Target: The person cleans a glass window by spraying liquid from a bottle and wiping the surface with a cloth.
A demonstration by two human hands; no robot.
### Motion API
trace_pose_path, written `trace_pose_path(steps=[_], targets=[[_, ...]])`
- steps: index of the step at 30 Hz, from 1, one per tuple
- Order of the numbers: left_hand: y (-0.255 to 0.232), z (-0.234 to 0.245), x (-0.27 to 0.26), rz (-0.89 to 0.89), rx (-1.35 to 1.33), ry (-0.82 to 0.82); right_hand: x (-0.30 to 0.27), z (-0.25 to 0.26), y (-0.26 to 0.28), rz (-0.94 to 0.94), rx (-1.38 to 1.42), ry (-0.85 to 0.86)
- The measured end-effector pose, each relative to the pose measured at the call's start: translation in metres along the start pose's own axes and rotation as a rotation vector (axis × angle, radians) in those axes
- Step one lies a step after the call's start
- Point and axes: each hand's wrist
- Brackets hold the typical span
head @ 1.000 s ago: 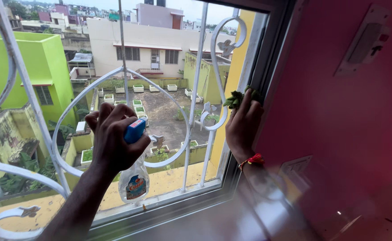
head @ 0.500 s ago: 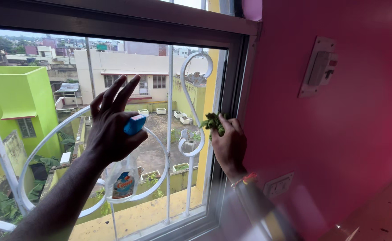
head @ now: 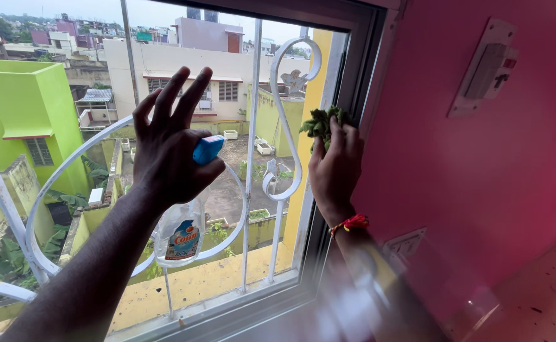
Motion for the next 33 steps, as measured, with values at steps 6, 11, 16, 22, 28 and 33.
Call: trace_pose_path(steps=[6, 11, 16, 22, 28, 33], targets=[[0.002, 0.000, -0.001, -0.014, -0.001, -0.014, 0.030, -0.003, -0.007, 0.074, 0.028, -0.060], [0.002, 0.000, 0.001, -0.010, 0.014, 0.014, 0.107, -0.017, -0.009, 0.144, -0.013, -0.140], [0.001, 0.000, -0.003, -0.023, -0.003, -0.022, 0.108, -0.015, -0.005, 0.153, -0.027, -0.127], [0.001, -0.001, -0.003, -0.033, -0.005, -0.042, 0.005, -0.001, -0.004, 0.082, -0.039, -0.034], [0.001, -0.002, -0.002, -0.027, -0.019, -0.027, -0.093, 0.000, -0.009, -0.024, -0.004, 0.021], [0.001, -0.002, -0.001, -0.028, -0.056, -0.045, -0.111, 0.007, -0.015, -0.231, 0.099, 0.170]])
Point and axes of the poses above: each hand's wrist, its own x-axis towards the middle knuckle, its own z-axis out of the back of the hand, y = z × x
